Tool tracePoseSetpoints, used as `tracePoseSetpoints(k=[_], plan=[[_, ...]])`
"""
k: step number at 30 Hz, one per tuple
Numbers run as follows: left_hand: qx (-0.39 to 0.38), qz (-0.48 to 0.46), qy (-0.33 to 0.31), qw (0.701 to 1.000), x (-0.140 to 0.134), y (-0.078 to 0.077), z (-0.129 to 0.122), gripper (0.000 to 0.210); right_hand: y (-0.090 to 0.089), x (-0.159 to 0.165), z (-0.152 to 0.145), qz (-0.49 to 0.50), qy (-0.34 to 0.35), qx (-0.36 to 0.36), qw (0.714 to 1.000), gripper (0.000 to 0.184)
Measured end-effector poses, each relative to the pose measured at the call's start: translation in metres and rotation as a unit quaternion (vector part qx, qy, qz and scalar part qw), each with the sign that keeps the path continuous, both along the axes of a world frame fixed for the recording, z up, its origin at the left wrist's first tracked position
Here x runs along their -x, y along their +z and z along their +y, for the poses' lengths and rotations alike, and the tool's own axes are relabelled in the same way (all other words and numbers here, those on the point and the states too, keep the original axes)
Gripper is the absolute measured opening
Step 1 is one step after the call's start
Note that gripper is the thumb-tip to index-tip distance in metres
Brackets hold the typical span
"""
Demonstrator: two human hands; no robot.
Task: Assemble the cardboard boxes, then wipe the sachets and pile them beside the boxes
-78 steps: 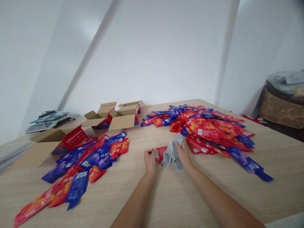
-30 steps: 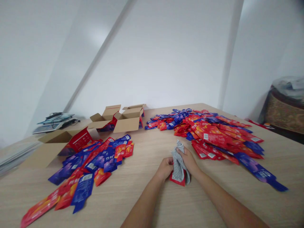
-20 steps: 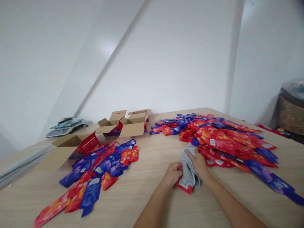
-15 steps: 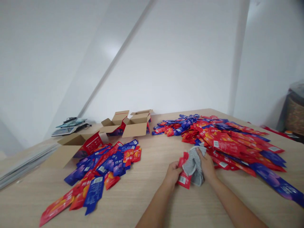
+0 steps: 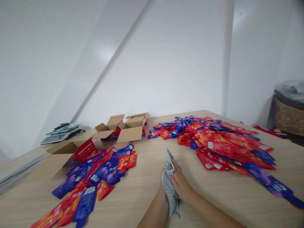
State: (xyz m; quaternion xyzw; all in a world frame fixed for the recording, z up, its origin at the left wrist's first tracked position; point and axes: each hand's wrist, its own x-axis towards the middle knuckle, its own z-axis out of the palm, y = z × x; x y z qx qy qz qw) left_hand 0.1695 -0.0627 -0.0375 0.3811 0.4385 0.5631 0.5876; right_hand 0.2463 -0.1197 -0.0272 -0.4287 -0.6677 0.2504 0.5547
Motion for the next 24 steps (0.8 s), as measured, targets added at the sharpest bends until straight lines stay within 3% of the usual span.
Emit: tracePoseSetpoints(k=[2, 5, 9, 11, 15, 19, 24], plan=[[0.013, -0.024, -0.057, 0.998, -0.004, 0.003, -0.008, 0.027, -0.001, -0.009, 0.005, -0.044, -0.036, -0.028, 0.998, 0.056], [0.012, -0.087, -0.166, 0.982, -0.008, 0.011, -0.023, 0.039, -0.003, -0.025, 0.018, -0.081, -0.073, -0.031, 0.994, 0.054], [0.106, -0.135, -0.24, 0.956, -0.013, 0.022, -0.036, 0.042, -0.003, -0.043, 0.031, 0.005, -0.093, 0.038, 0.995, 0.038], [0.099, -0.157, -0.205, 0.961, -0.014, 0.023, -0.035, 0.037, -0.001, -0.043, 0.031, 0.109, -0.064, 0.102, 0.987, 0.038], [-0.03, -0.137, -0.031, 0.99, -0.007, 0.015, -0.022, 0.037, 0.008, -0.025, 0.014, 0.302, 0.07, 0.216, 0.926, 0.046], [-0.094, -0.049, 0.075, 0.992, 0.008, 0.007, -0.011, 0.037, 0.015, -0.01, -0.003, 0.314, 0.172, 0.255, 0.898, 0.045], [-0.098, -0.004, 0.134, 0.986, 0.02, 0.011, -0.006, 0.031, 0.006, -0.013, 0.0, 0.254, 0.174, 0.251, 0.918, 0.037]])
